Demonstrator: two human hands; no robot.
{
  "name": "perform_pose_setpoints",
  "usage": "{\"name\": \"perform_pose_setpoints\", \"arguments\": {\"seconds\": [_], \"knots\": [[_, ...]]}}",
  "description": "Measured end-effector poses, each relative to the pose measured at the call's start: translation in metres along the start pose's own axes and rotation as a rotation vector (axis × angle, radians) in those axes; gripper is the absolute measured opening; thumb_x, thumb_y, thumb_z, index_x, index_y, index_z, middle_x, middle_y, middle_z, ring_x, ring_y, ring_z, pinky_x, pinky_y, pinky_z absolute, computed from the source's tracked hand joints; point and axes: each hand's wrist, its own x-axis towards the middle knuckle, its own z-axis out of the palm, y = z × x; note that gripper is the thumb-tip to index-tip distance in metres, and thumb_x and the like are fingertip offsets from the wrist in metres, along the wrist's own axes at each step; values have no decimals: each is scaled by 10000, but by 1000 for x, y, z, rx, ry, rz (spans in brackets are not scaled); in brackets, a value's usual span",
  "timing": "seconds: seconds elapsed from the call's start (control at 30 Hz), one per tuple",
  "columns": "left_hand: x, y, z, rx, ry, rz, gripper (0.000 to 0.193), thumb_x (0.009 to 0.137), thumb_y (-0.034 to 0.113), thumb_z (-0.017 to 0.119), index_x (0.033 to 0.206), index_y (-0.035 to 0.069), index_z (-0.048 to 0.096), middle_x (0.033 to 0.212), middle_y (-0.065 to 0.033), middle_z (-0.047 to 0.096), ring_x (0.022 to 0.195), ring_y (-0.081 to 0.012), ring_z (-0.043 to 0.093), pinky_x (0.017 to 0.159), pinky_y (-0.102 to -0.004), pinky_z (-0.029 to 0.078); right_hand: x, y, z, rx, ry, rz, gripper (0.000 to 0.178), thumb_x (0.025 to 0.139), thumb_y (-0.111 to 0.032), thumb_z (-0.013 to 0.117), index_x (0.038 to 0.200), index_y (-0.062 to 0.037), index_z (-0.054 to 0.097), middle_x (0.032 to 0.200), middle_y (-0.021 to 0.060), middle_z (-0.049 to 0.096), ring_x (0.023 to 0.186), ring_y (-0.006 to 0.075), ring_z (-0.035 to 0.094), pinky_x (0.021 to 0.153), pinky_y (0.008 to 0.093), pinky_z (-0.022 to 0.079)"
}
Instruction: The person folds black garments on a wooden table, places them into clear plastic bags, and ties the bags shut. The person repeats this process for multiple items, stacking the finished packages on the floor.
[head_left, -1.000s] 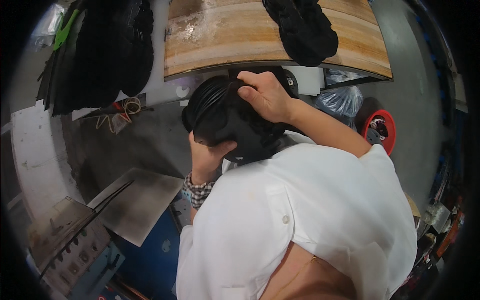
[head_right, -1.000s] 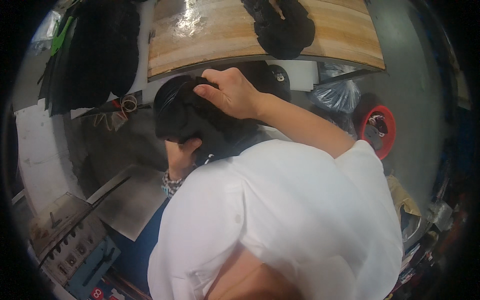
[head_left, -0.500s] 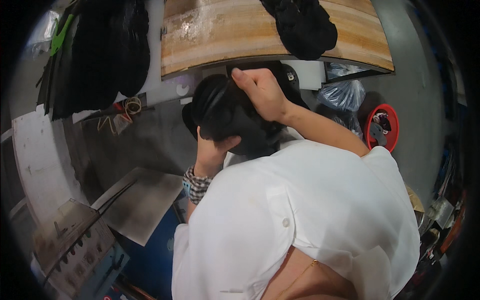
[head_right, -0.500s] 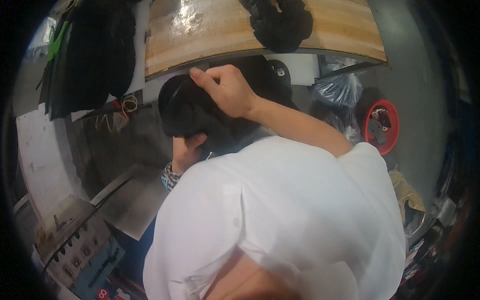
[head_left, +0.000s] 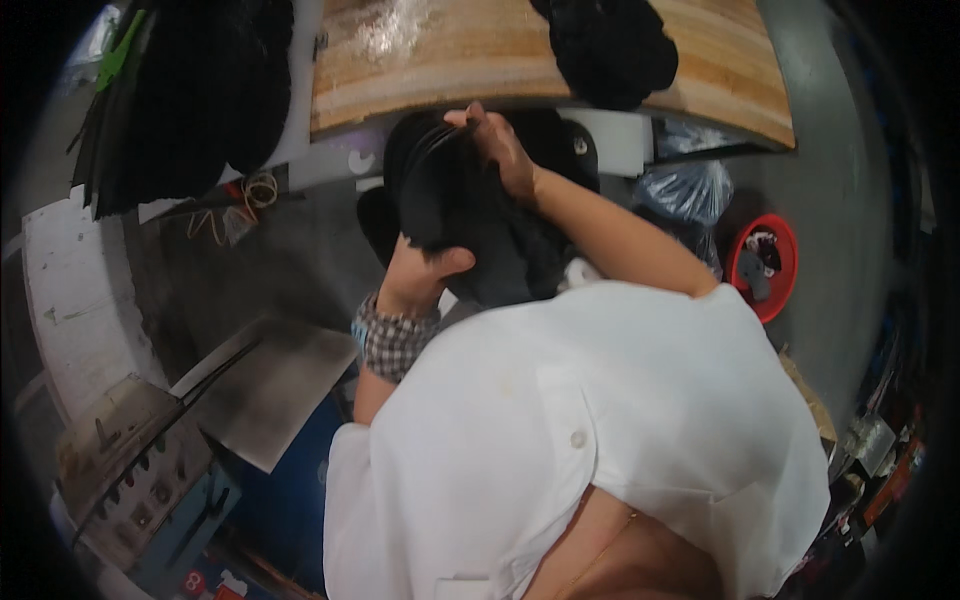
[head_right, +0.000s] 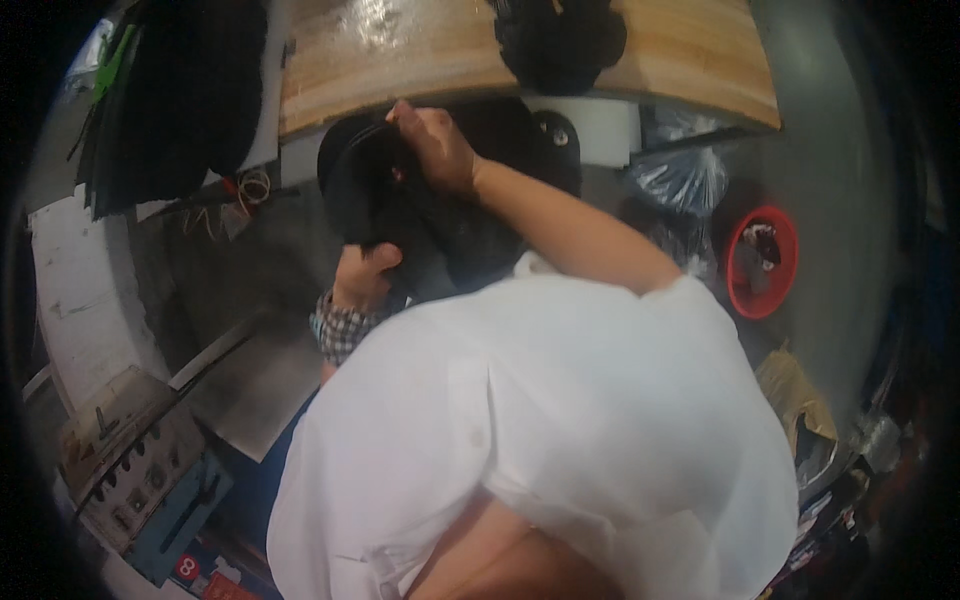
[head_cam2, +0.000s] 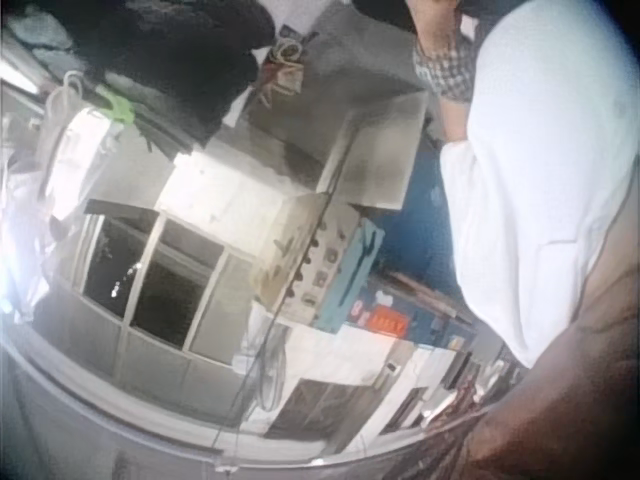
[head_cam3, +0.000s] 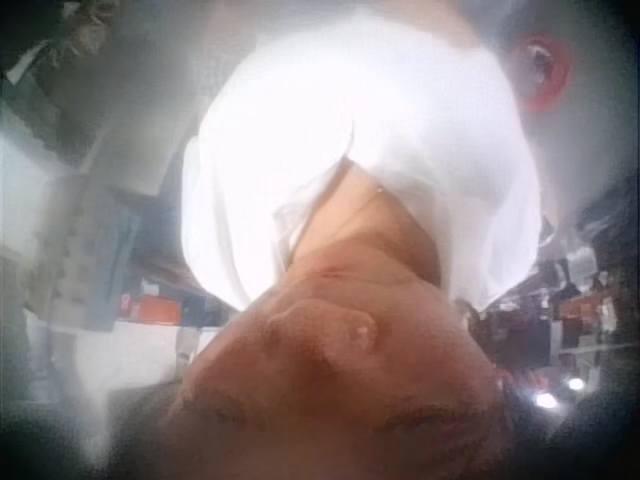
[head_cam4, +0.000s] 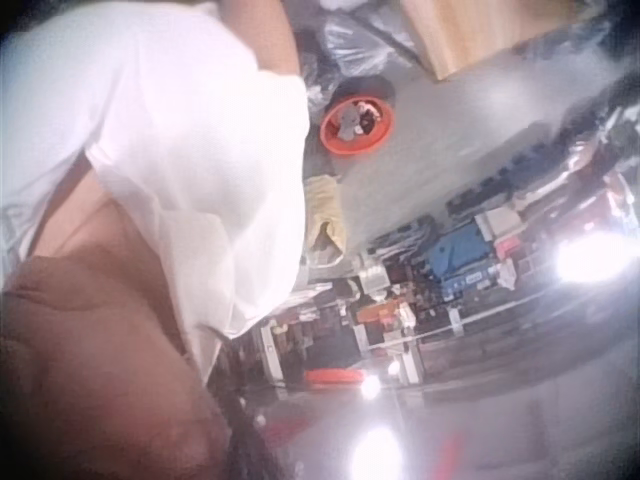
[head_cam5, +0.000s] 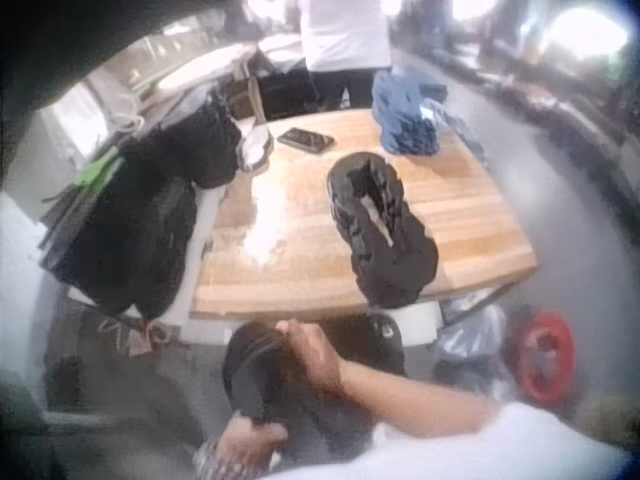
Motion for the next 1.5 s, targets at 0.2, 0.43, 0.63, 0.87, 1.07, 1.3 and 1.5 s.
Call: {"name": "perform_pose_setpoints", "arguments": {"seconds": [0.2,0.43,0.63,0.87,1.07,1.3,1.5], "knots": [[13,21,7,152,166,277,531,804,100,770,1238,-57,506,1130,-89,613,1022,-175,579,907,-305,467,-34,-76,-1,-222,288,-132,312,1000,-215,466,1207,15,502,1089,74,587,1010,141,563,913,257,421],[19,17,11,298,293,176,381,908,163,658,1212,-33,537,1054,-51,637,946,-97,549,846,-253,450,-49,-84,19,-530,159,91,455,685,-216,825,1022,28,639,902,110,659,816,185,631,791,315,489],[24,21,20,712,329,276,355,884,240,700,1112,-11,591,950,-45,651,856,-82,545,779,-247,465,-28,-91,10,-284,33,278,350,720,-190,819,962,14,669,862,59,686,797,97,601,745,276,487],[29,8,6,361,440,441,283,934,213,633,1049,-46,629,933,-58,659,846,-92,566,750,-246,469,-41,-74,36,-395,77,-37,377,705,-155,839,998,1,661,897,68,697,798,116,624,718,274,505],[29,9,-24,-137,720,177,311,951,346,576,818,65,556,741,-62,586,637,-172,579,579,-304,491,-73,-65,37,-602,-227,-355,486,633,-54,815,1084,19,646,1077,171,675,945,296,684,818,326,548],[11,30,-33,-123,733,457,279,939,301,607,863,48,517,723,-32,499,624,-136,516,535,-286,441,-89,-89,29,-152,-279,-176,513,688,-132,830,1141,4,630,1165,169,650,1104,277,625,941,360,475],[-15,73,-57,-99,926,616,263,900,241,666,908,9,542,734,-55,513,589,-167,541,520,-311,470,-84,-107,29,8,-525,-368,462,695,-120,814,1087,45,633,1124,215,654,1068,350,633,969,473,426]]}}
